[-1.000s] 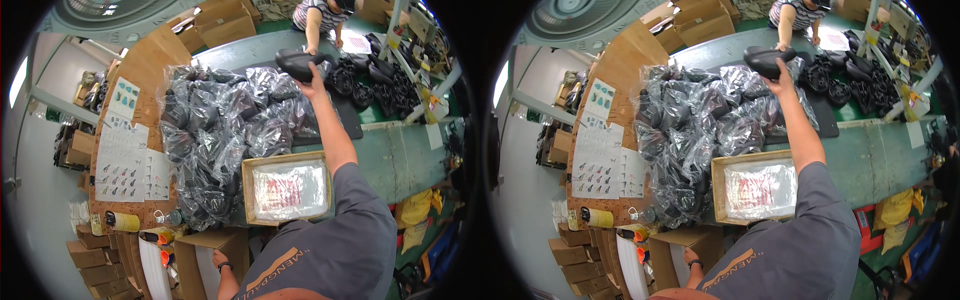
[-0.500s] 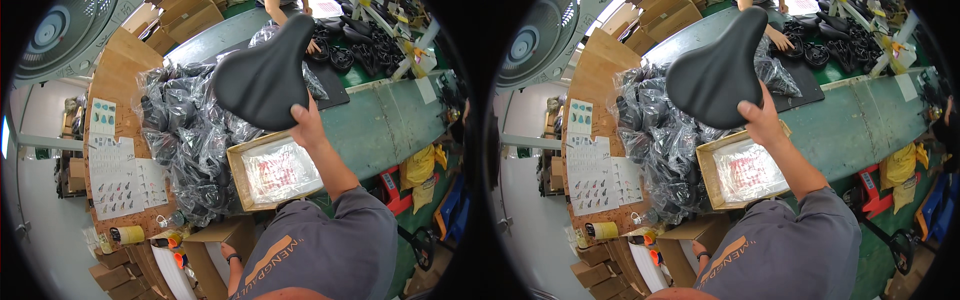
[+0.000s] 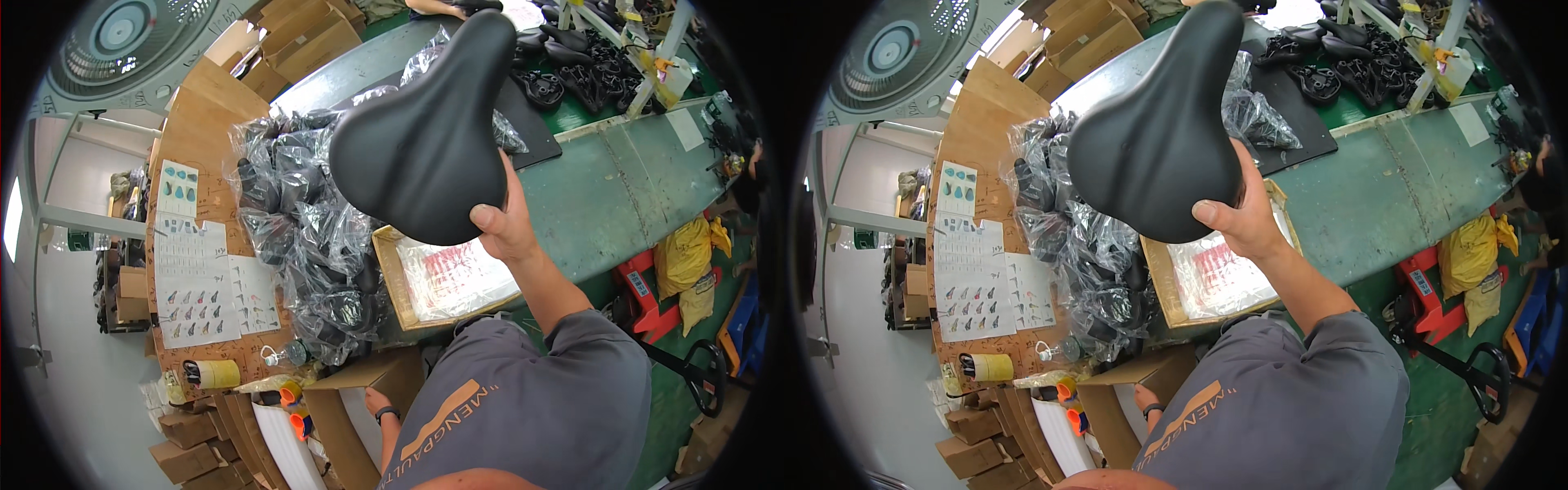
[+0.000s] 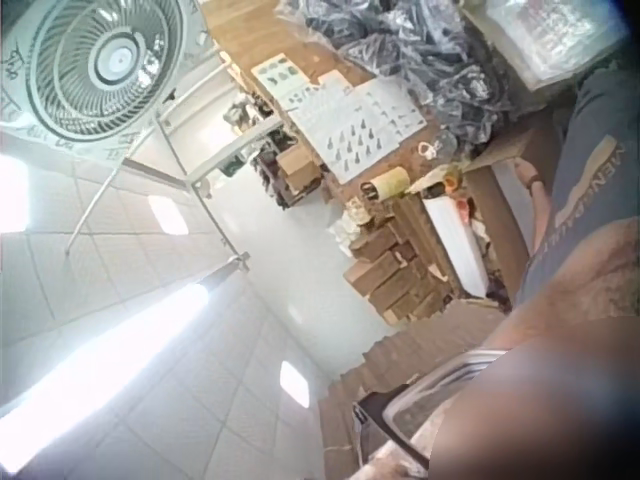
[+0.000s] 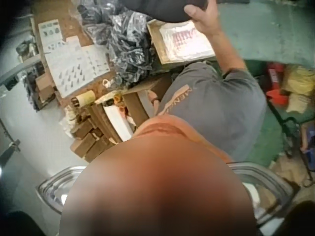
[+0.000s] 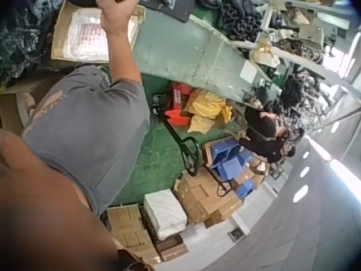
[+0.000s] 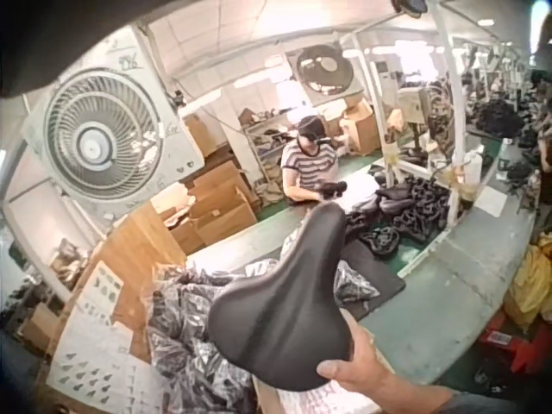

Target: The recorder unpackages bicycle saddles, inspects them, places them into a cardboard box, and seals the box with tape and a label.

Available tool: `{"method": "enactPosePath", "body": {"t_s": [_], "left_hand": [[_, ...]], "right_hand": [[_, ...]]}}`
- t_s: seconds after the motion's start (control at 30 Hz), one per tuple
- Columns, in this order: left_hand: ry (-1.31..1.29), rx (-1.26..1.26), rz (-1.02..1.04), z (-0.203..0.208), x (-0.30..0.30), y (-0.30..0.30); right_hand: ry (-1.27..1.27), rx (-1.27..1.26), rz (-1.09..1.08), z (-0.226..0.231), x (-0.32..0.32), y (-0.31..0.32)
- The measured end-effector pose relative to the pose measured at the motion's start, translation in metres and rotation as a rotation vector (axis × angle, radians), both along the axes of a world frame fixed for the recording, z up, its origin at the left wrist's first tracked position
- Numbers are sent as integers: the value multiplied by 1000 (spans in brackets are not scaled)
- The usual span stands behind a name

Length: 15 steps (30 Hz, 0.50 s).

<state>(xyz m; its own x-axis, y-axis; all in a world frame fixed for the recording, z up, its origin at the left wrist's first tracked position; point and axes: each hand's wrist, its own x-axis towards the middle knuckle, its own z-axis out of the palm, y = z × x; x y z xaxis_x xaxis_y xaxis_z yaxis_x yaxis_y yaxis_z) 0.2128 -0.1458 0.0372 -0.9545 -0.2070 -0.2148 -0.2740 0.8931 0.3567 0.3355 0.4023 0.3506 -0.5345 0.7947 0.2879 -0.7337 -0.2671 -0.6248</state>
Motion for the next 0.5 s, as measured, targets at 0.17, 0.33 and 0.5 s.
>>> {"method": "enactPosePath", "body": {"t_s": [0.17,0.33,0.5], "left_hand": [[-27,-45,-37,-9,-5,-10],[-51,45,-69,-25,-13,-31],[-24,165,-120,-45,-20,-51]], "right_hand": [[-37,-39,-18,0,14,-29],[-195,80,-149,22,36,-61],[-235,73,-151,43,66,-79]]}}
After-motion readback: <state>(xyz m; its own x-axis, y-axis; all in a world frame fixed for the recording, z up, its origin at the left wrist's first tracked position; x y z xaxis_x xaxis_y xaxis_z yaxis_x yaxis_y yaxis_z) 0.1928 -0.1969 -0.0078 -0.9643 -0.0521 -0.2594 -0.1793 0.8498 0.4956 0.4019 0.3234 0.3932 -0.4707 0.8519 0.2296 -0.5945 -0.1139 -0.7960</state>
